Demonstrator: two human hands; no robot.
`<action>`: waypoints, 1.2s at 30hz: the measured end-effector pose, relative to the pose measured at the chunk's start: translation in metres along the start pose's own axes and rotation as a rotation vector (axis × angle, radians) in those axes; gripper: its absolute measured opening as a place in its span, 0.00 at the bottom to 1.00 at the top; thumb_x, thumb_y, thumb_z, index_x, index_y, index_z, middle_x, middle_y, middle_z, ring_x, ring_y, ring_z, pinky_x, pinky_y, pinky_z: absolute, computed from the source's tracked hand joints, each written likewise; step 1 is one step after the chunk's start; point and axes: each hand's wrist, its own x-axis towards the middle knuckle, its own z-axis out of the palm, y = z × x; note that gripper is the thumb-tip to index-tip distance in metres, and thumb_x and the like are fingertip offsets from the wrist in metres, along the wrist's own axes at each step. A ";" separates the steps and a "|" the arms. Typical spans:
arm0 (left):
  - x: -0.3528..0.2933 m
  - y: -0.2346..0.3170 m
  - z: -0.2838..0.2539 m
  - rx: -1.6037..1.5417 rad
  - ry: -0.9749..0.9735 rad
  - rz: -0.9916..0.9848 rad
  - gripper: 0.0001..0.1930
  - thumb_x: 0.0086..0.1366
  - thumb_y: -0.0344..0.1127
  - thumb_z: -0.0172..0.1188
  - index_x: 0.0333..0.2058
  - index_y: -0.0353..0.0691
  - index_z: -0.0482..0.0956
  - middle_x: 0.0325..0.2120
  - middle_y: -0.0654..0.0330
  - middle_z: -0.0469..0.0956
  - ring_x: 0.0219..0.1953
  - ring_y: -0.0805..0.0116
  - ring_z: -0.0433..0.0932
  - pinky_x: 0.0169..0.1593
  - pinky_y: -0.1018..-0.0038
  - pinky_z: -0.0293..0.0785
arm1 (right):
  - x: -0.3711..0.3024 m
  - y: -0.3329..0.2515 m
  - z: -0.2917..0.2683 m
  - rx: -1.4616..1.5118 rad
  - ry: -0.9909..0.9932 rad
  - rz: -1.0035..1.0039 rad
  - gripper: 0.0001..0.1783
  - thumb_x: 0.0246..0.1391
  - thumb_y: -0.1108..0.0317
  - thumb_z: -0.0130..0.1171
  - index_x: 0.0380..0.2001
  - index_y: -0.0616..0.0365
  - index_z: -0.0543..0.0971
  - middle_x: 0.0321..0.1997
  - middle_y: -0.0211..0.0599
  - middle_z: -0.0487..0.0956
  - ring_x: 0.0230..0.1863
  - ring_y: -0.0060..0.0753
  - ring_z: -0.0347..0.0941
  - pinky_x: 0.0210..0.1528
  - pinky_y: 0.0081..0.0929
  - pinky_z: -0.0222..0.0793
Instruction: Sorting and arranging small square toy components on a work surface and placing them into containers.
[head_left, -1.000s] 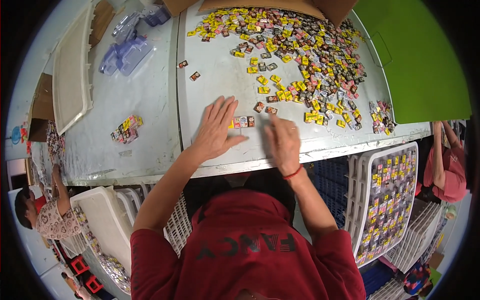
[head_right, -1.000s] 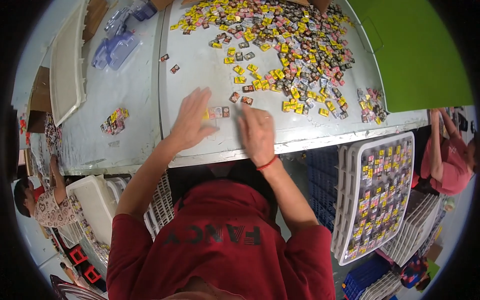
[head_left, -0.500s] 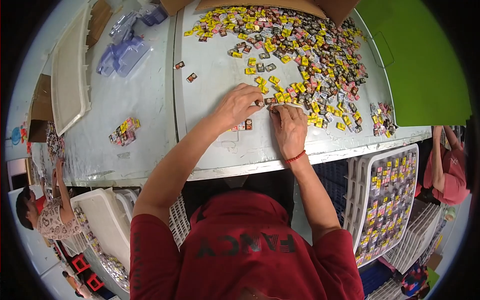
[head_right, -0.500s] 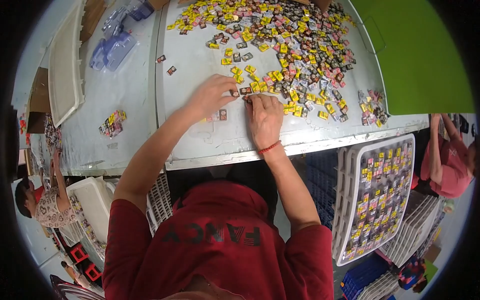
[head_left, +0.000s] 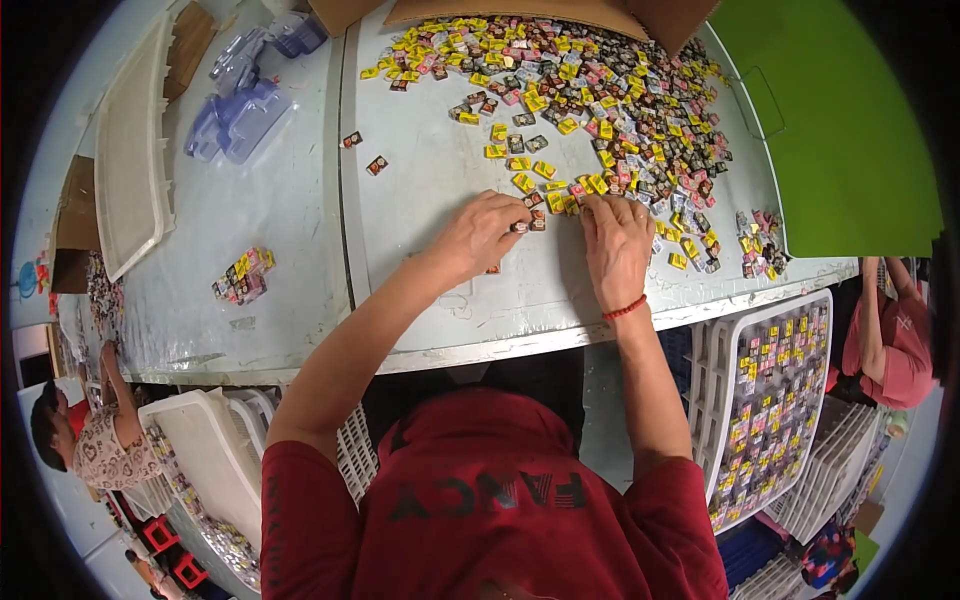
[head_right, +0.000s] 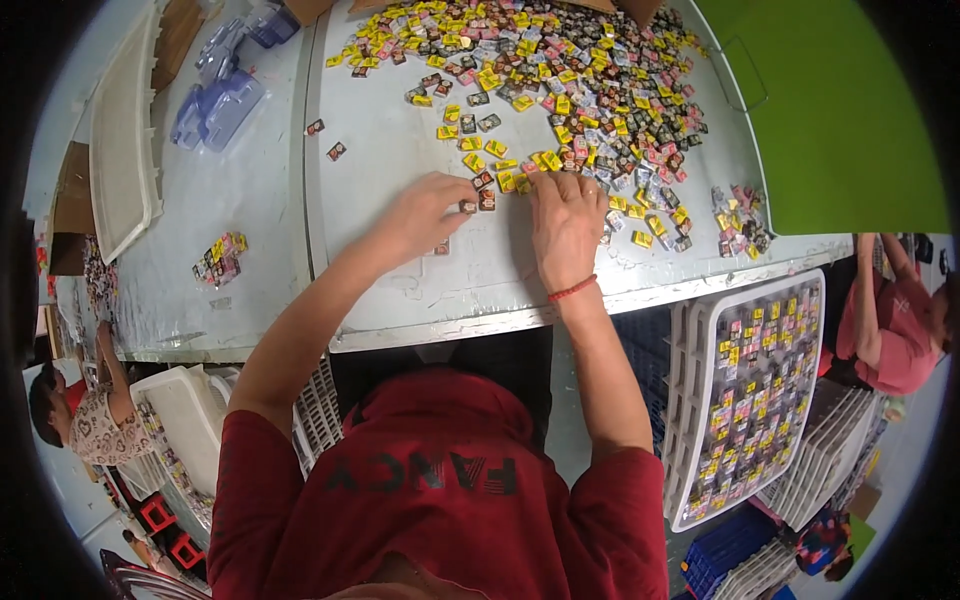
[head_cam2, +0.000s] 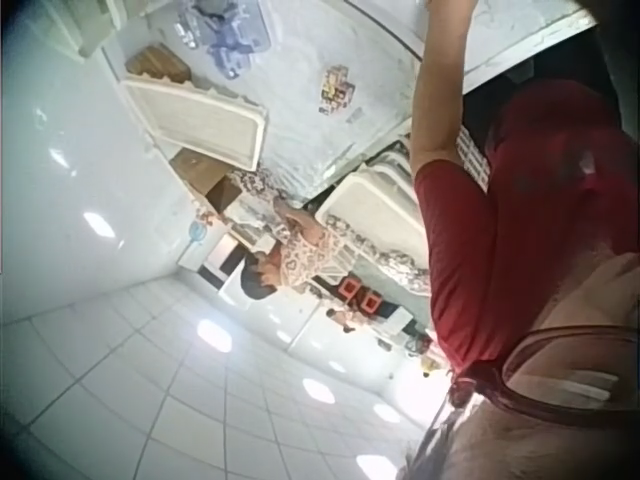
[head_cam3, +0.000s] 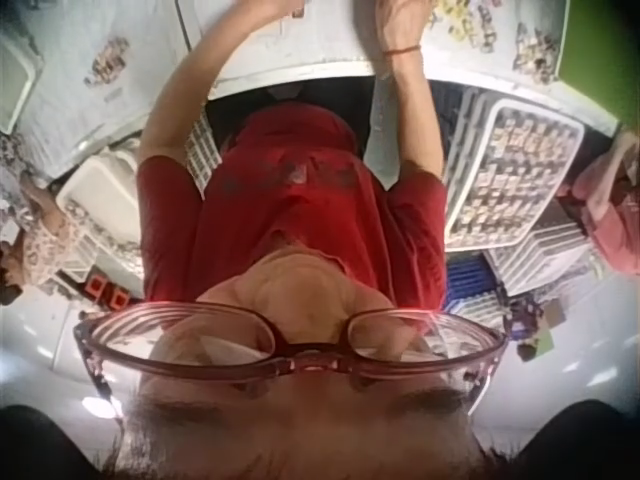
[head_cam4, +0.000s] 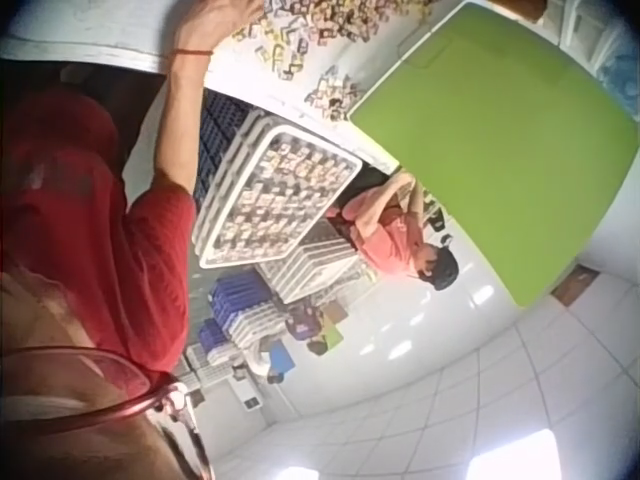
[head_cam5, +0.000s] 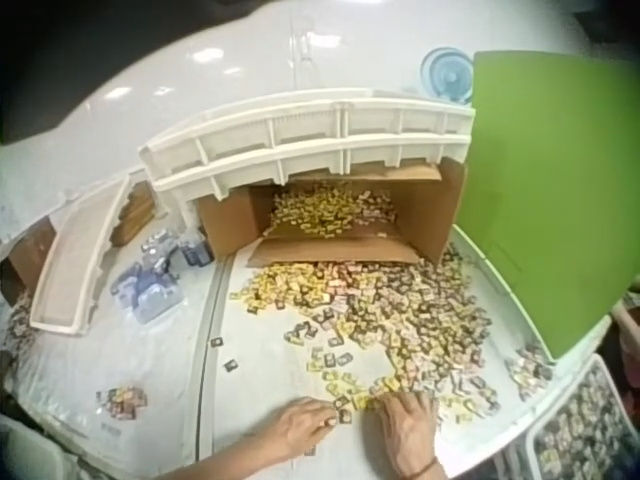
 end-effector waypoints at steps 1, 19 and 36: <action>0.002 0.001 0.004 0.000 0.002 0.001 0.09 0.52 0.23 0.60 0.34 0.36 0.77 0.37 0.56 0.78 0.43 0.56 0.74 0.49 0.66 0.72 | 0.005 0.003 0.002 -0.001 0.001 -0.001 0.13 0.48 0.70 0.61 0.39 0.54 0.80 0.40 0.34 0.79 0.46 0.40 0.70 0.49 0.38 0.63; 0.015 0.003 0.025 0.012 0.055 0.063 0.18 0.47 0.24 0.67 0.39 0.34 0.75 0.37 0.54 0.76 0.41 0.53 0.74 0.45 0.63 0.72 | 0.026 0.025 0.010 -0.173 -0.301 -0.185 0.15 0.47 0.66 0.62 0.42 0.51 0.79 0.40 0.32 0.79 0.47 0.39 0.71 0.51 0.39 0.59; 0.014 -0.009 0.029 0.048 0.068 0.104 0.11 0.54 0.33 0.63 0.37 0.39 0.77 0.37 0.59 0.78 0.42 0.58 0.74 0.47 0.67 0.71 | -0.016 0.013 -0.004 -0.019 0.007 -0.178 0.13 0.43 0.65 0.65 0.34 0.55 0.78 0.37 0.31 0.79 0.45 0.36 0.70 0.55 0.48 0.56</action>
